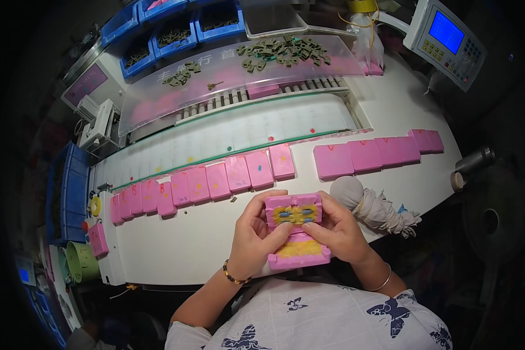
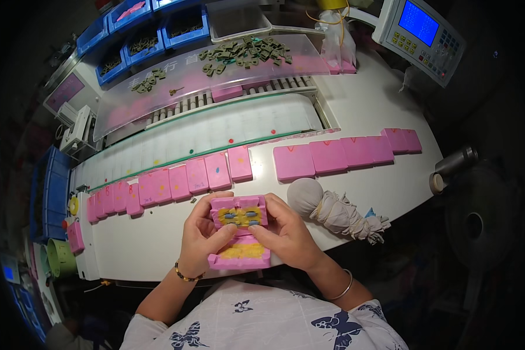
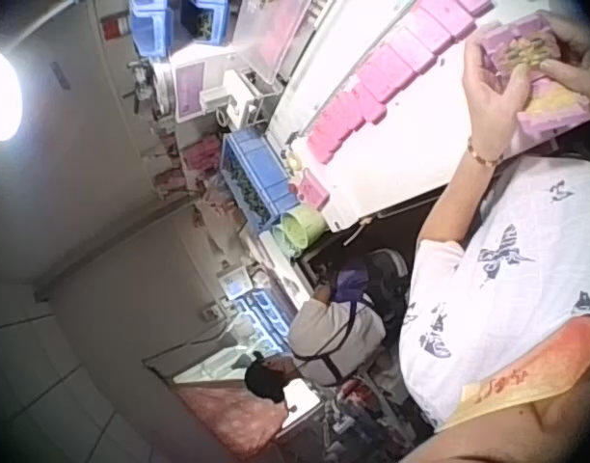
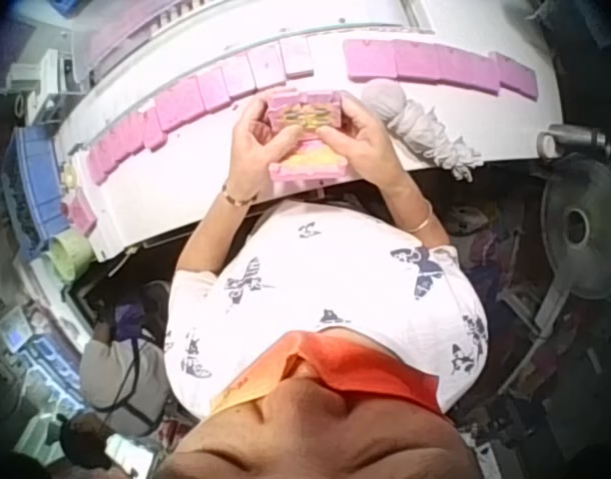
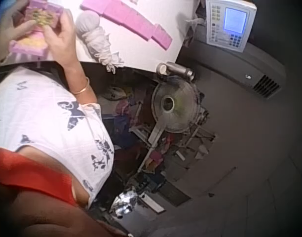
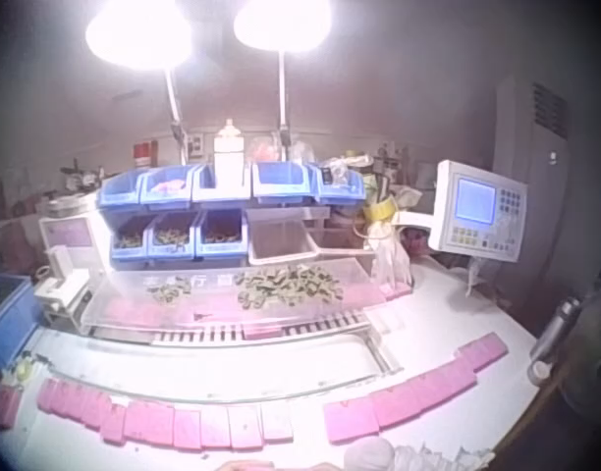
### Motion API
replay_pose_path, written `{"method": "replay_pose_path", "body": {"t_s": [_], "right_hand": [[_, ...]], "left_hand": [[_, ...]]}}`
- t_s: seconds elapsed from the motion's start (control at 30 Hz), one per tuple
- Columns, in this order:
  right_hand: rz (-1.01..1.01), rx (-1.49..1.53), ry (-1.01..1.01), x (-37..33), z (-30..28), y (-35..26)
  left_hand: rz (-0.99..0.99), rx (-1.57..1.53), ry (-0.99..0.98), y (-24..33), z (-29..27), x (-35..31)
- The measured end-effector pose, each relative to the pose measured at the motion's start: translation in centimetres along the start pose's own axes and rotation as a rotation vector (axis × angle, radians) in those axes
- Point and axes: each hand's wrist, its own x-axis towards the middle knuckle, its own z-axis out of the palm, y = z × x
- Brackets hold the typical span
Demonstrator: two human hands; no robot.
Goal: The recorder is seen assembling or preparing pink candle molds by inserting small green components into them.
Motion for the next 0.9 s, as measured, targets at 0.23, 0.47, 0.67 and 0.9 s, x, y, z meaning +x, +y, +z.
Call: {"method": "replay_pose_path", "body": {"t_s": [0.23, 0.47, 0.67, 0.9], "right_hand": [[0.032, 0.103, -0.048, 0.3, 0.0, -0.7], [0.041, 0.074, -0.042, 0.5, -0.5, -0.3], [0.026, -0.028, -0.080, 0.5, -0.9, -0.5], [-0.018, -0.189, -0.125, 0.7, -1.7, -0.6]], "left_hand": [[-0.015, -0.023, 0.026, 0.0, -0.2, -0.3], [-0.016, -0.003, 0.002, -0.1, -0.2, -0.6], [-0.017, 0.008, 0.000, -0.4, -0.9, -0.7], [-0.065, -0.002, 0.017, -0.7, -1.1, -0.9]]}}
